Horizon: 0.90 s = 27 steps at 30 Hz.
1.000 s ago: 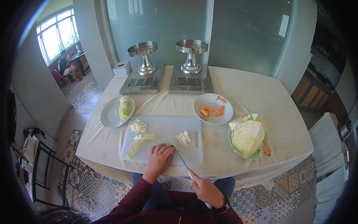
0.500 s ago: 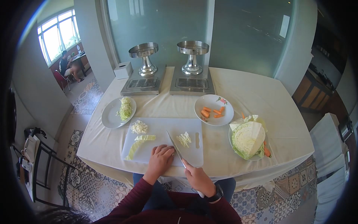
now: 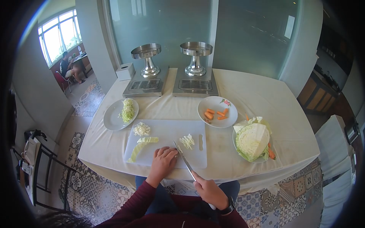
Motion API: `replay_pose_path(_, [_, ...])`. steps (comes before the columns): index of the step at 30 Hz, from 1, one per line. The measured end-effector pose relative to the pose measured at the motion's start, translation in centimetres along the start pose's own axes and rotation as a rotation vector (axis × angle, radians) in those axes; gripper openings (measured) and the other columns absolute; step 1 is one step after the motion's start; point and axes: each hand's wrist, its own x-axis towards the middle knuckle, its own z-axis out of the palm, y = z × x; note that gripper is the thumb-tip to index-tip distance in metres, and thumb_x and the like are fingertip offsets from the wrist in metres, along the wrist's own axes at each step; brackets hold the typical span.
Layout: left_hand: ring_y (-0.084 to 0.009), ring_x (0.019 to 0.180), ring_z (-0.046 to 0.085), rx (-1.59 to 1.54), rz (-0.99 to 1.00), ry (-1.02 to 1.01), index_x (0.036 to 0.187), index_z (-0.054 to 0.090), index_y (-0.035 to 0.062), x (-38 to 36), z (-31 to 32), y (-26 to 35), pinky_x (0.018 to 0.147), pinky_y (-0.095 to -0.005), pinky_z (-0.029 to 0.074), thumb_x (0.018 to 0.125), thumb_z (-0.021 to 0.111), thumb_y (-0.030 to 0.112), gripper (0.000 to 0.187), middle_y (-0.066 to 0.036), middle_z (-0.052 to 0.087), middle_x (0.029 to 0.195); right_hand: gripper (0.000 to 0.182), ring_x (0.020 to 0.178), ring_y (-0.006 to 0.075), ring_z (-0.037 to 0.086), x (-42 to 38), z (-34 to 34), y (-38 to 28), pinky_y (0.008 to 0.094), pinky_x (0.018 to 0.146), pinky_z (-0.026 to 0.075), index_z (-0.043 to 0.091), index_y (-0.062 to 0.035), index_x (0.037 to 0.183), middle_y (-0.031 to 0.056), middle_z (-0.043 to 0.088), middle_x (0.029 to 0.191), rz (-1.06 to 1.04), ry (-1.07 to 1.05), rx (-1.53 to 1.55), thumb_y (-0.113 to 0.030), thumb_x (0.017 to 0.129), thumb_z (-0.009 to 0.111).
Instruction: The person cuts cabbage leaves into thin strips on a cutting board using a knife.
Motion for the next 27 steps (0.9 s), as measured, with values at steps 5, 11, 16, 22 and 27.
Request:
replay_pose_path(5, [-0.0274,0.118,0.060,-0.008,-0.002,-0.002,0.114,0.067,0.0132,-0.1,0.2,-0.1,0.103,-0.0443,0.042,0.085,0.069,0.013,0.029,0.000,0.069,0.121,0.048,0.081,0.0416,0.062,-1.3,-0.7,0.6,0.0388,0.076,0.051,0.052,-0.0006,0.144,0.0278,0.063,0.089,-0.060,0.045,-0.029,-0.014,0.098,0.059])
replay_pose_path(11, [-0.0290,0.117,0.059,-0.192,-0.041,0.006,0.114,0.068,0.0142,0.6,-1.5,0.5,0.102,-0.0434,0.042,0.083,0.071,0.014,0.031,-0.004,0.068,0.120,0.052,0.050,0.0198,0.057,-1.1,-1.0,1.6,0.0324,0.056,0.049,0.056,-0.0095,0.145,0.0126,0.060,0.062,-0.227,0.240,-0.187,-0.016,0.094,0.066])
replay_pose_path(16, [-0.0300,0.117,0.058,-0.311,-0.058,-0.010,0.116,0.068,0.0146,2.3,-2.1,-0.1,0.101,-0.0427,0.042,0.085,0.072,0.014,0.031,-0.007,0.066,0.120,0.055,0.068,0.0369,0.063,-0.5,-1.0,3.3,0.0409,0.066,0.052,0.060,-0.0129,0.142,0.0188,0.068,0.083,-0.255,0.343,-0.395,-0.014,0.088,0.069])
replay_pose_path(22, [-0.0283,0.114,0.059,-0.235,0.100,-0.139,0.116,0.072,0.0169,7.9,-2.8,-0.9,0.099,-0.0429,0.043,0.088,0.075,0.022,0.029,-0.004,0.068,0.116,0.059,0.080,0.0298,0.068,-1.1,-1.3,4.5,0.0414,0.069,0.055,0.058,-0.0265,0.145,0.0088,0.069,0.086,-0.243,0.327,-0.537,-0.015,0.087,0.068])
replay_pose_path(27, [-0.0231,0.103,0.063,-0.173,0.179,-0.434,0.097,0.078,0.0166,10.7,-2.2,-2.1,0.099,-0.0407,0.043,0.084,0.075,0.017,0.013,0.001,0.074,0.096,0.060,0.079,0.0294,0.068,-1.9,-1.4,4.5,0.0408,0.069,0.055,0.058,-0.0273,0.144,0.0081,0.067,0.085,-0.266,0.357,-0.528,-0.015,0.087,0.069])
